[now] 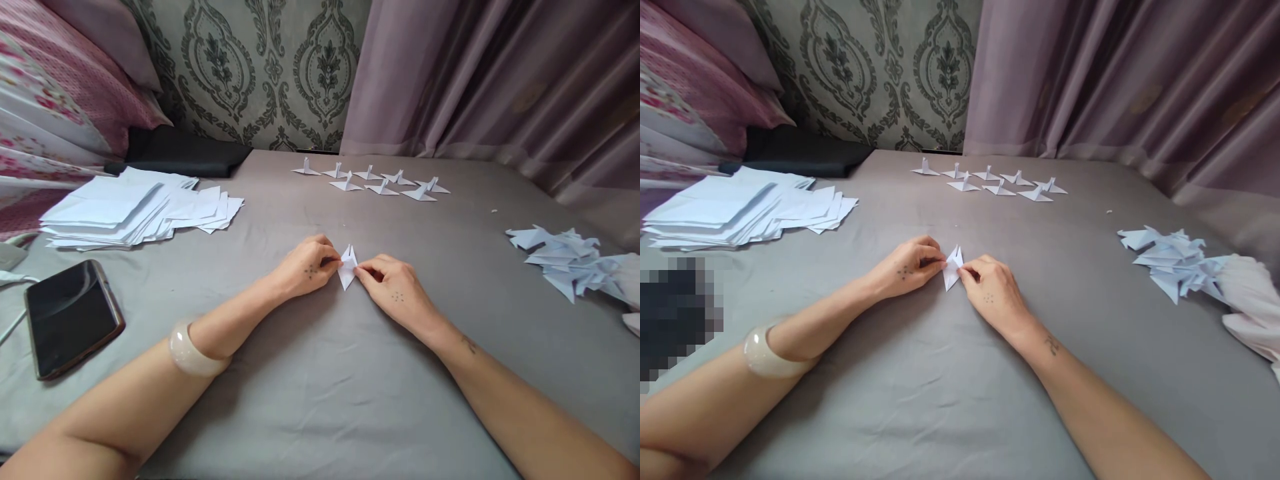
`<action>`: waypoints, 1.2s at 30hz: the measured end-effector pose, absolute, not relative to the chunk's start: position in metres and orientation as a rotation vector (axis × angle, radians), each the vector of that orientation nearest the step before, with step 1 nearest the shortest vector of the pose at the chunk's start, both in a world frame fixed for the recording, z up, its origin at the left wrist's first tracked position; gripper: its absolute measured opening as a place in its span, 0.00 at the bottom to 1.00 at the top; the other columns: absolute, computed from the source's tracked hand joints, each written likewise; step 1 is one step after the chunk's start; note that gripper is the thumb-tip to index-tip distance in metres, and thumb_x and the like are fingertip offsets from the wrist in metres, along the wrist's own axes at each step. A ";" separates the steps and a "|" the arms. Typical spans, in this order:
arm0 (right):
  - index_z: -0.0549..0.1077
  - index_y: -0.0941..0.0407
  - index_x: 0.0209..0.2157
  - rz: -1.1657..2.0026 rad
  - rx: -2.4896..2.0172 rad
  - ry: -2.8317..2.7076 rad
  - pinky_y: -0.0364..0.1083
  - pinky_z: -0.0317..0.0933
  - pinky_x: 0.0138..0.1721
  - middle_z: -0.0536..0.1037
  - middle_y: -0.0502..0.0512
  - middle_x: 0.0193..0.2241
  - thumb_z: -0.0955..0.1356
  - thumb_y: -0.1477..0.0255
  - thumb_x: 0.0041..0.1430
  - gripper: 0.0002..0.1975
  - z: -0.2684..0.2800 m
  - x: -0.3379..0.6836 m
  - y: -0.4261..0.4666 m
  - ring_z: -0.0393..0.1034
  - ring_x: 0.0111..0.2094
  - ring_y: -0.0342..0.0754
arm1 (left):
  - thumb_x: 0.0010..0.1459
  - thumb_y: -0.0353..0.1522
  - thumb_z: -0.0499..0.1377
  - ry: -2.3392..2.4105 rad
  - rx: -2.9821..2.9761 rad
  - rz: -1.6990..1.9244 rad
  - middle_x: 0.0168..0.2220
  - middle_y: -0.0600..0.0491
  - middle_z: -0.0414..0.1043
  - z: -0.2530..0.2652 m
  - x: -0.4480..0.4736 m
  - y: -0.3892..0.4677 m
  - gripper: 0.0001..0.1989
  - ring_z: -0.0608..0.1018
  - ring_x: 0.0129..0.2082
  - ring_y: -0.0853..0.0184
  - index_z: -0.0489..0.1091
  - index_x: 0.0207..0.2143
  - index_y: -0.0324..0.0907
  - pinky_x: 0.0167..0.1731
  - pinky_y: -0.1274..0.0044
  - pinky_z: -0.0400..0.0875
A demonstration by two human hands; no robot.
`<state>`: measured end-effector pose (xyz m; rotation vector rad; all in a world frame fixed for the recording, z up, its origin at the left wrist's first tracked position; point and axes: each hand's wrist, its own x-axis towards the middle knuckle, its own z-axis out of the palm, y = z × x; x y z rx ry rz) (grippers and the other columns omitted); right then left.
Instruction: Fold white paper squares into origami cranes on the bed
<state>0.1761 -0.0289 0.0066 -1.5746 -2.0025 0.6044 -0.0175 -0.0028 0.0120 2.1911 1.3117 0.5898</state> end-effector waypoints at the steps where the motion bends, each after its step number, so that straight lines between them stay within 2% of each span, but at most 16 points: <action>1: 0.79 0.52 0.30 0.633 -1.593 -1.979 0.44 0.59 0.33 0.76 0.51 0.29 0.65 0.67 0.57 0.10 0.008 0.176 -0.028 0.67 0.27 0.44 | 0.59 0.33 0.53 1.314 2.186 0.598 0.40 0.47 0.71 0.011 -0.017 -0.002 0.12 0.73 0.37 0.64 0.76 0.33 0.41 0.36 0.74 0.68; 5: 0.79 0.53 0.29 0.766 -1.662 -1.876 0.44 0.59 0.33 0.79 0.51 0.29 0.66 0.67 0.54 0.10 0.014 0.172 -0.024 0.70 0.29 0.45 | 0.58 0.34 0.54 1.338 2.140 0.624 0.38 0.47 0.71 0.009 -0.013 0.001 0.11 0.73 0.34 0.65 0.75 0.30 0.40 0.36 0.74 0.68; 11: 0.77 0.55 0.24 0.941 -1.777 -1.756 0.42 0.58 0.28 0.77 0.50 0.24 0.66 0.64 0.50 0.12 0.019 0.171 -0.017 0.68 0.27 0.44 | 0.56 0.35 0.56 1.407 2.049 0.584 0.37 0.48 0.70 0.009 -0.010 0.005 0.11 0.72 0.32 0.67 0.72 0.26 0.38 0.36 0.74 0.67; 16: 0.75 0.56 0.22 1.149 -1.842 -1.691 0.40 0.49 0.18 0.67 0.46 0.16 0.69 0.62 0.45 0.11 0.023 0.176 -0.007 0.55 0.18 0.38 | 0.56 0.36 0.57 1.413 2.029 0.574 0.38 0.48 0.70 0.006 -0.012 0.007 0.11 0.71 0.33 0.67 0.70 0.25 0.39 0.36 0.73 0.68; 19: 0.73 0.57 0.20 1.233 -1.868 -1.667 0.40 0.46 0.17 0.63 0.45 0.14 0.70 0.62 0.42 0.11 0.027 0.177 -0.003 0.51 0.17 0.37 | 0.56 0.36 0.57 1.414 2.037 0.571 0.38 0.47 0.70 0.004 -0.012 0.008 0.11 0.71 0.34 0.66 0.70 0.25 0.39 0.36 0.73 0.68; 24: 0.72 0.56 0.20 1.209 -1.898 -1.695 0.40 0.45 0.16 0.62 0.45 0.14 0.70 0.64 0.41 0.10 0.030 0.174 -0.001 0.51 0.16 0.38 | 0.56 0.36 0.57 1.416 2.046 0.575 0.39 0.48 0.70 0.002 -0.012 0.008 0.10 0.71 0.35 0.65 0.69 0.25 0.39 0.36 0.73 0.68; 31: 0.73 0.56 0.20 1.093 -1.943 -1.716 0.40 0.49 0.17 0.67 0.47 0.17 0.70 0.62 0.40 0.11 0.024 0.173 -0.001 0.56 0.17 0.39 | 0.56 0.34 0.57 1.454 2.048 0.573 0.40 0.48 0.69 0.001 -0.009 0.005 0.08 0.71 0.38 0.63 0.70 0.26 0.40 0.37 0.71 0.67; 36: 0.71 0.55 0.20 1.107 -1.917 -1.739 0.40 0.46 0.16 0.64 0.45 0.16 0.69 0.60 0.42 0.12 0.020 0.176 -0.001 0.52 0.16 0.38 | 0.56 0.33 0.56 1.459 2.058 0.586 0.40 0.48 0.68 -0.001 -0.007 0.003 0.08 0.72 0.39 0.63 0.70 0.26 0.40 0.37 0.71 0.68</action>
